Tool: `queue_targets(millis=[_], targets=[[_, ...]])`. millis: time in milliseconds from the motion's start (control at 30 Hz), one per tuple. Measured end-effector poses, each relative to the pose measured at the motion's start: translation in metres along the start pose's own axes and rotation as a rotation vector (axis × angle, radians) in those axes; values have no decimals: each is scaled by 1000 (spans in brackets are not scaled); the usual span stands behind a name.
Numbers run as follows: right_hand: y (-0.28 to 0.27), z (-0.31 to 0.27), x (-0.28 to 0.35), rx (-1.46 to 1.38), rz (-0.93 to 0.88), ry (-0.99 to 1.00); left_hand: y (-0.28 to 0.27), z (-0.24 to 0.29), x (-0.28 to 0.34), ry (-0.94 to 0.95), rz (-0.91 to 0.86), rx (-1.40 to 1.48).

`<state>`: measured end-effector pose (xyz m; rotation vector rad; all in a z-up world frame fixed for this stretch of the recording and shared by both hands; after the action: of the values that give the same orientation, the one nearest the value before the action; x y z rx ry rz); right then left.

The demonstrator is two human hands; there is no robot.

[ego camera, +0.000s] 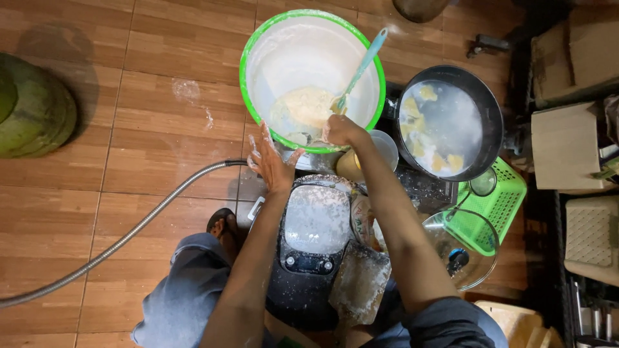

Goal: Preparing and frying small dough-based snacks, including mixing batter, adding an egg, and shaping dough pieces.

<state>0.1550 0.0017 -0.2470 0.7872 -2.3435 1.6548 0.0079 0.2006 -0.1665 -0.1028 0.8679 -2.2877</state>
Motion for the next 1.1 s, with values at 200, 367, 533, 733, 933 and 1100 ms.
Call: queue_targets(millis=[200,367,533,733,933,1100], targets=[[-27,-2,18,-125,150,23,-6,4,0,-28,-15,21],[-35,14,10,-28,213,29,-2,1,1,-27,-33,6],[-23,-24,22,171,205,-11,-2,3,0,-28,-31,2],[-4,-45,22,128,159,-67,-1,1,0,-37,-42,-3],[4,-16,6,-72,204,-110,0,0,0,-52,-72,-4],[-45,-19,17,-114,289,-8,0,-1,1,-58,-72,-13]])
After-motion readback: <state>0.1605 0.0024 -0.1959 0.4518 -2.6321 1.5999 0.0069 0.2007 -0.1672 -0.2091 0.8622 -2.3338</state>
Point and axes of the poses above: each hand's wrist, its own x-axis away from the middle knuckle, its own y-axis out of the palm, z = x × y, the point moved 10 cm from there along -x, towards the middle knuckle, and after that the axes turned 12 degrees about z, right-handed, at the moved point
